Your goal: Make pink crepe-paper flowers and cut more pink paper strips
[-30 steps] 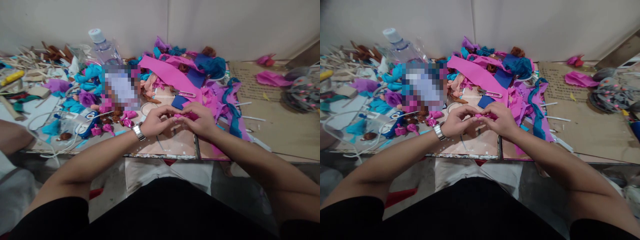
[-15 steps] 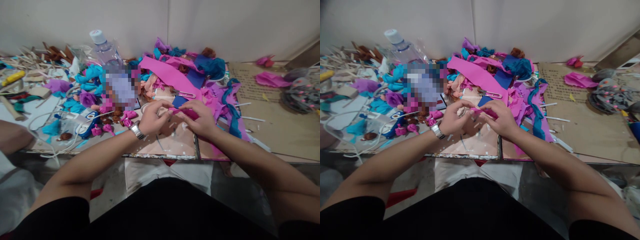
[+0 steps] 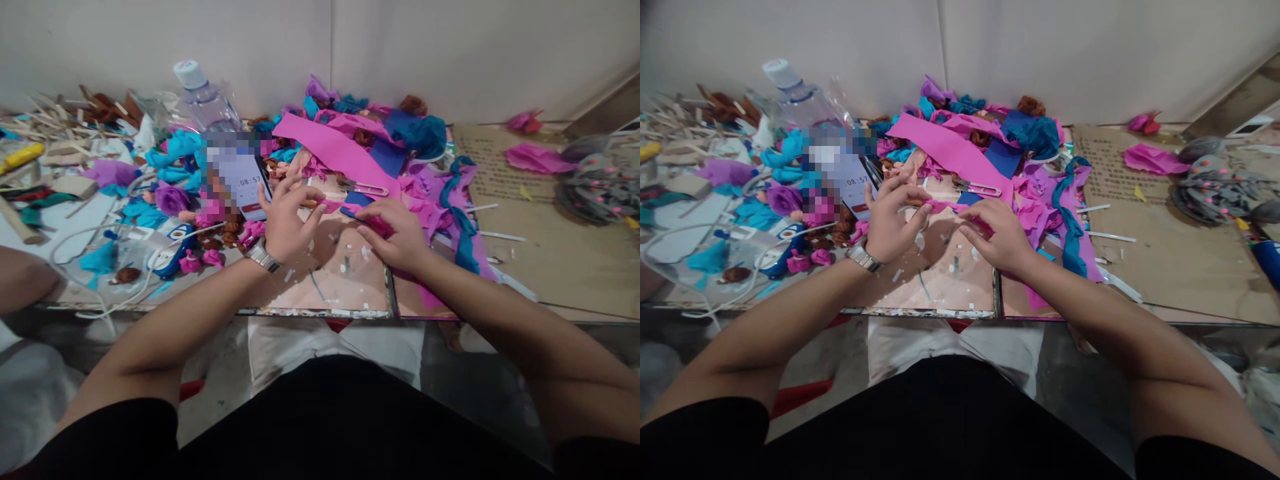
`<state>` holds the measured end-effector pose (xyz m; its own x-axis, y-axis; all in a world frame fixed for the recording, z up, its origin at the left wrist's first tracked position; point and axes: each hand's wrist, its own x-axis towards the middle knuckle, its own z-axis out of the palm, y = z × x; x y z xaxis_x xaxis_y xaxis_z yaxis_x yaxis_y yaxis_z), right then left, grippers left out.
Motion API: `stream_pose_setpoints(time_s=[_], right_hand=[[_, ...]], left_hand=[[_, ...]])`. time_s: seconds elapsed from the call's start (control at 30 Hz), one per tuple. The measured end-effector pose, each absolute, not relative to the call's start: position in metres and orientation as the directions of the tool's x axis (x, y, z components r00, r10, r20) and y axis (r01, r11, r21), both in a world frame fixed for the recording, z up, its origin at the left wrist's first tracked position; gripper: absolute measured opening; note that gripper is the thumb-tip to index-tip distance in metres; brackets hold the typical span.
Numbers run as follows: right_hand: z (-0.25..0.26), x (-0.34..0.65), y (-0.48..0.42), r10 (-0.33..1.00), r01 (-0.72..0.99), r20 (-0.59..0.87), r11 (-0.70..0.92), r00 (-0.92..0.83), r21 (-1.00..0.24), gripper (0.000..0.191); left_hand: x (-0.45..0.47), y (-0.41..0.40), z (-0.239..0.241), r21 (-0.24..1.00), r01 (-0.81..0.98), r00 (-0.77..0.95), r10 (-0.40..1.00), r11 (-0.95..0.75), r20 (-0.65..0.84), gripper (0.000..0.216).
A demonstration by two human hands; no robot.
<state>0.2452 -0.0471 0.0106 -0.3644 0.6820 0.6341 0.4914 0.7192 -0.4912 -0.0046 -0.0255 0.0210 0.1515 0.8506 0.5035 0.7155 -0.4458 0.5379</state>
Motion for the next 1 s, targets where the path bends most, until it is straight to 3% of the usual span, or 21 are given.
stream_pose_setpoints(time_s=[0.13,0.23,0.43,0.53,0.7,1.0], right_hand=[[0.01,0.245,-0.047,0.691,0.494,0.623,0.712,-0.366,-0.499,0.014],[0.011,0.244,-0.048,0.69,0.494,0.629,0.712,-0.359,-0.499,0.015],[0.012,0.244,-0.048,0.684,0.502,0.636,0.715,-0.358,-0.486,0.025],[0.011,0.244,-0.048,0.677,0.502,0.638,0.721,-0.367,-0.477,0.028],[0.01,0.244,-0.048,0.666,0.498,0.652,0.73,-0.363,-0.469,0.015],[0.011,0.24,-0.05,0.671,0.482,0.654,0.728,-0.35,-0.488,0.014]], left_hand=[[-0.005,-0.024,0.017,0.559,0.674,0.161,0.834,-0.483,0.527,0.02],[-0.004,-0.023,0.012,0.602,0.561,0.183,0.794,-0.568,0.579,0.021],[0.005,-0.033,0.01,0.702,0.351,0.307,0.784,-0.62,0.54,0.023],[0.009,-0.037,0.007,0.768,0.284,0.345,0.809,-0.574,0.477,0.027],[0.013,-0.038,0.0,0.887,0.094,0.36,0.846,-0.453,0.394,0.032],[0.02,-0.041,0.001,0.957,-0.113,0.367,0.884,-0.268,0.291,0.041]])
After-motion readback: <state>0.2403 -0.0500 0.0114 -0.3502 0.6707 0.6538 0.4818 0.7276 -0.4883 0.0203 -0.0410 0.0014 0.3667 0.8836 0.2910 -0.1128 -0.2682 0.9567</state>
